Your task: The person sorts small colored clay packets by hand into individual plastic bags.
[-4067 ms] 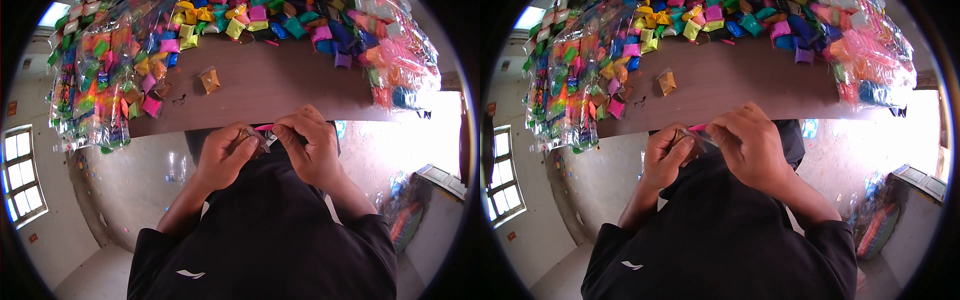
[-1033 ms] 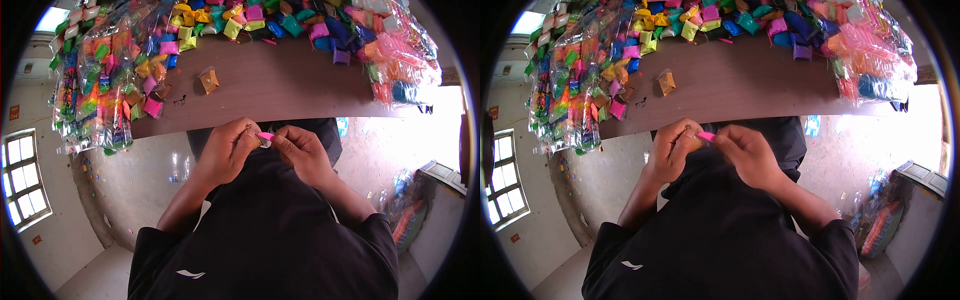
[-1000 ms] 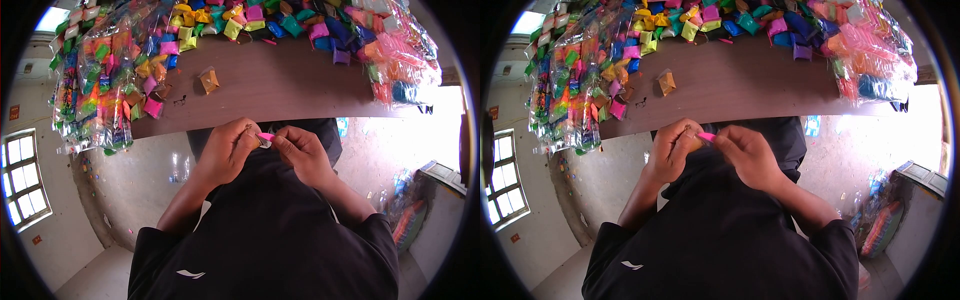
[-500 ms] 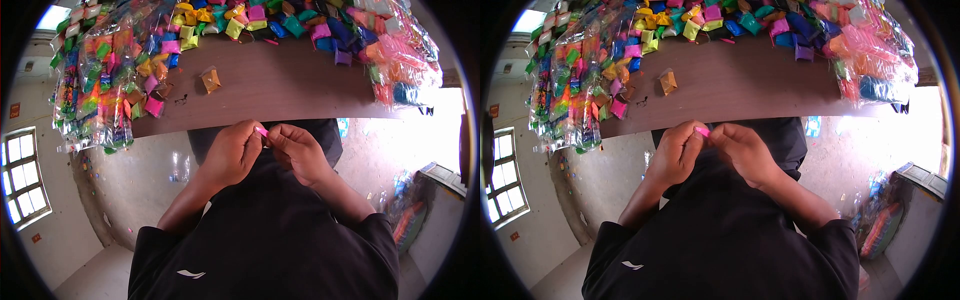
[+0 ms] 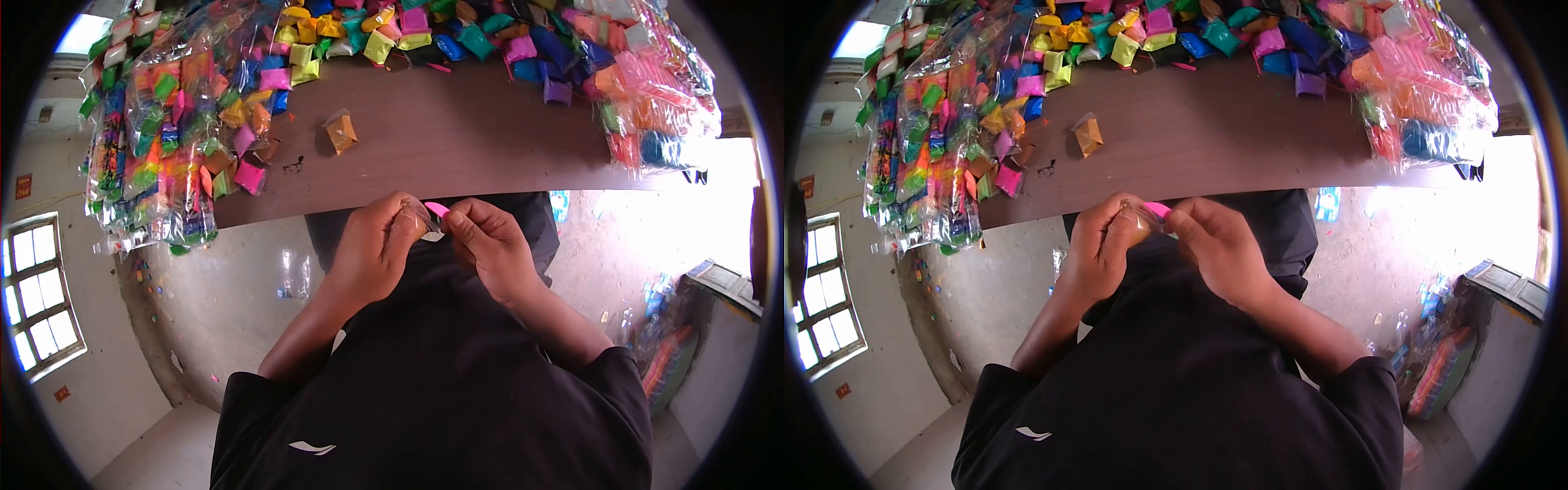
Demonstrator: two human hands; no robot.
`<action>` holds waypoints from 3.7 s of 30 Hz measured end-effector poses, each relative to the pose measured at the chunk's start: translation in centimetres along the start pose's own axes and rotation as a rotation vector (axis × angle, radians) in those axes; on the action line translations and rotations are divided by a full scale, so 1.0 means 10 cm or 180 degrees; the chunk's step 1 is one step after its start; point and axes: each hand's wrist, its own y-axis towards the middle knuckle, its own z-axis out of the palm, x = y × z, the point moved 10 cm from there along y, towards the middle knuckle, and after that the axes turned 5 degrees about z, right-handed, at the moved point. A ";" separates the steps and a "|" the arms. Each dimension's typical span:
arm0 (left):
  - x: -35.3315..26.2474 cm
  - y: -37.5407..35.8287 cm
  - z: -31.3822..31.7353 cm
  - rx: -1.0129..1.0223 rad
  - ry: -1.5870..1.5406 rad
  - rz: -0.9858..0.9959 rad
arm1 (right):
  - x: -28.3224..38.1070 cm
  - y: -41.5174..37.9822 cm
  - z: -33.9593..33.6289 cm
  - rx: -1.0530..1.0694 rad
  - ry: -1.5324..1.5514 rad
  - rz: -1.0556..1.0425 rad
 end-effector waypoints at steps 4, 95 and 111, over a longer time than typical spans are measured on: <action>0.02 -0.01 0.01 -0.0013 0.0057 0.0061 | 0.09 -0.05 -0.03 -0.0184 -0.0712 -0.0171; 0.04 -0.05 0.14 -0.0064 0.0099 0.0028 | 0.67 -0.32 0.31 -0.0395 -0.3963 -0.2532; 0.07 -0.07 0.16 -0.0012 -0.0103 -0.0175 | 0.75 -0.36 0.36 -0.0111 -0.3663 -0.2981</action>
